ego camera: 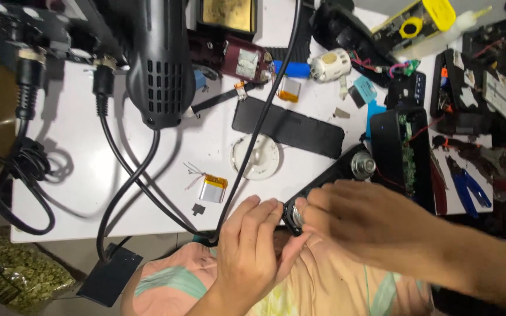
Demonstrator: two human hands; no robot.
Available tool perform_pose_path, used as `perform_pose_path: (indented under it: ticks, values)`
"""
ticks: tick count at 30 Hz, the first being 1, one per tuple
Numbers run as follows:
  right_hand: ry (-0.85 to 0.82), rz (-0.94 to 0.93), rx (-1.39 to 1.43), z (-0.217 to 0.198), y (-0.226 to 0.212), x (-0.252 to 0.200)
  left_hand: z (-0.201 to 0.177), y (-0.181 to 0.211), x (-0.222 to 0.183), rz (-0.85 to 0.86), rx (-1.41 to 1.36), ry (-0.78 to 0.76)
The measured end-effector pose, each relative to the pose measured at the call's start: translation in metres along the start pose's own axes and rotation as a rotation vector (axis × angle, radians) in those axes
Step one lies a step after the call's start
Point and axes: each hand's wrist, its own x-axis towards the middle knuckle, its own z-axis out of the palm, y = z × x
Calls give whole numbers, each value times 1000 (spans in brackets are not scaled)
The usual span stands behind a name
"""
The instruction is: The person is preparing a small speaker for repair by stripping the ends of the wires using wire cutters.
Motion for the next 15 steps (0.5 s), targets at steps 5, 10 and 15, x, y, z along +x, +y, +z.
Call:
perform_pose_path:
  ticks: [5,10,15]
  values:
    - [-137,194,145,-8,-5,21,2,0,1,24,18,15]
    - [-103,313,237,-4,-17,11,2,1,-1,32,0,35]
    - [-76,368,10,0,-34,-4,0,0,-1,33,-28,29]
